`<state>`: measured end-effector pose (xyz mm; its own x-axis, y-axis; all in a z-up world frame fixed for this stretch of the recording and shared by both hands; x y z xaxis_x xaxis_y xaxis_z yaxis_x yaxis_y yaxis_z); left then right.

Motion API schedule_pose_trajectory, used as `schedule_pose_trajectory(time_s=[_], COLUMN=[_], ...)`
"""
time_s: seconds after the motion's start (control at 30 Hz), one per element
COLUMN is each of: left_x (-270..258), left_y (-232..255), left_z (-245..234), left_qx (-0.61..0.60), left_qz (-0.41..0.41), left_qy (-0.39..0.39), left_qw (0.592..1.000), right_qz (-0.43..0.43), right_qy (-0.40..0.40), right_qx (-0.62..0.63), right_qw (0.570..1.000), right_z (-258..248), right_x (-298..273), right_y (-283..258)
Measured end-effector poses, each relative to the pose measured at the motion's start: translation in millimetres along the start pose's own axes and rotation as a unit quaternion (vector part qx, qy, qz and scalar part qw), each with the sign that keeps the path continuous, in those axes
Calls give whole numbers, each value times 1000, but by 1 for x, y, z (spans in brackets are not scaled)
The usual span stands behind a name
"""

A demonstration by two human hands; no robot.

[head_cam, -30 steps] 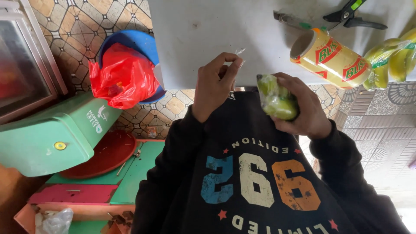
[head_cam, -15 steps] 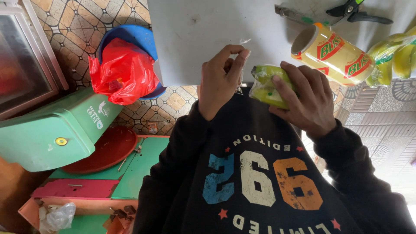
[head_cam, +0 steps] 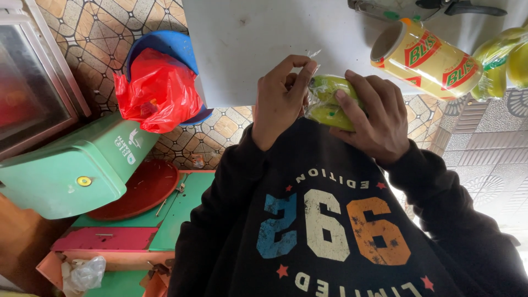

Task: Wrapping individual bananas or small bunches in plastic film and sealing them with tape for retail packaging.

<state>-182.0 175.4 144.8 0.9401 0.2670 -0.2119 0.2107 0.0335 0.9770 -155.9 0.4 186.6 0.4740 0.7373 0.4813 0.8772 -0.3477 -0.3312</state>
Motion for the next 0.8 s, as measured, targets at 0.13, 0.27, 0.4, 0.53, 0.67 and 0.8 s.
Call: schedule_pose_trajectory(time_s=[0.13, 0.27, 0.4, 0.53, 0.67, 0.8], left_x=[3, 1, 1, 0, 1, 4], left_y=[2, 2, -2, -1, 2, 3], left_z=[2, -2, -5, -6, -9, -11], left_qx=[41, 27, 13, 30, 15, -15], left_qz=[-82, -99, -128, -103, -121, -139], left_qy=[-37, -38, -40, -42, -19, -9], left_qw=[995, 994, 991, 993, 992, 990], right_qz=[-13, -22, -30, -28, -32, -52], right_qy=[-104, -96, -98, -94, -91, -84], right_qx=[-53, -59, -70, -65, -67, -84], right_qw=[993, 993, 992, 993, 993, 992], right_z=[3, 4, 4, 4, 2, 2], right_x=[-10, -13, -14, -15, -17, -21], right_y=[1, 1, 2, 2, 1, 3])
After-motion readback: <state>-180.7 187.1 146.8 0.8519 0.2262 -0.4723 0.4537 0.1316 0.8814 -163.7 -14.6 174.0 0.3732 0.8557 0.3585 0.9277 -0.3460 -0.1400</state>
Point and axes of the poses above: each hand's wrist, its own x-axis towards the middle knuckle, its own z-axis out of the palm, y = z × x, the point moved 6 cm from there along x, towards the middle knuckle, and after that the axes turned 1 degree about -y, right-handed, at the moved point
